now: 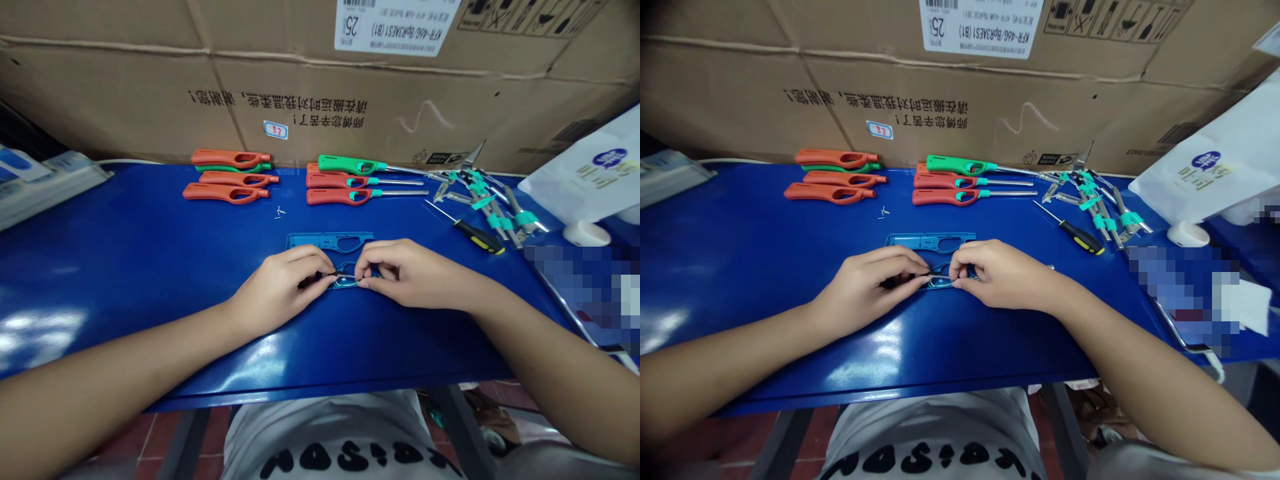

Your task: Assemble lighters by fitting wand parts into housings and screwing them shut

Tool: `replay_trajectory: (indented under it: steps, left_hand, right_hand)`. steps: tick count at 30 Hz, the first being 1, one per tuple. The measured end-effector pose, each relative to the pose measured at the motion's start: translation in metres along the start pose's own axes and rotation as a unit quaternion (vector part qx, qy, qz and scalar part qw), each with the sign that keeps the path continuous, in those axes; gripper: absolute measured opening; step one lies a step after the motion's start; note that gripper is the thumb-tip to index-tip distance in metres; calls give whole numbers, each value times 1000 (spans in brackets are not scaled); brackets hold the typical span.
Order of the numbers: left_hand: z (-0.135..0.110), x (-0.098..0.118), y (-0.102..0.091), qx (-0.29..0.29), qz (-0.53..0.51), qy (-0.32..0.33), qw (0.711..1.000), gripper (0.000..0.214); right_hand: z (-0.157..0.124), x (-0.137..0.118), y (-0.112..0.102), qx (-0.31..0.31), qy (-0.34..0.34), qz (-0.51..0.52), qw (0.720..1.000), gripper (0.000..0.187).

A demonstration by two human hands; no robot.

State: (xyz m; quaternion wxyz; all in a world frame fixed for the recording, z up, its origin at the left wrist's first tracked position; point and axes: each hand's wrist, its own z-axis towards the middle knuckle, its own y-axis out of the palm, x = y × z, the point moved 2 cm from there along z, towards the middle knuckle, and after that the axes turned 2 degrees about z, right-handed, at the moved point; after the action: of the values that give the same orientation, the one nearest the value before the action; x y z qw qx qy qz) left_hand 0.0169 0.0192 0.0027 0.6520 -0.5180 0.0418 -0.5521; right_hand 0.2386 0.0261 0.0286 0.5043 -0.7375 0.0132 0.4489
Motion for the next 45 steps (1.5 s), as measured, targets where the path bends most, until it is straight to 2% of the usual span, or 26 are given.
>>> replay_trajectory:
  steps: [6, 18, 23, 34, 41, 45]
  left_hand:
    - [2, -2, 2, 14, 3, 3, 1000, 3]
    - [3, -4, 5, 33, 10, 17, 999, 5]
    - [5, -4, 5, 28, 8, 17, 999, 7]
    - [2, 3, -1, -24, 53, -7, 998, 20]
    - [-1, 19, -7, -97, 176, -6, 980, 32]
    - [-1, 18, -6, -93, 180, 8, 979, 31]
  right_hand:
    - [2, 3, 2, 20, 60, 33, 997, 6]
    - [2, 1, 2, 22, 27, 7, 999, 10]
    - [1, 0, 4, 34, 52, 12, 998, 15]
    - [2, -2, 4, 43, 20, -28, 998, 9]
    - [1, -1, 4, 43, 14, -27, 999, 8]
    - [2, -1, 5, 42, 16, -29, 999, 9]
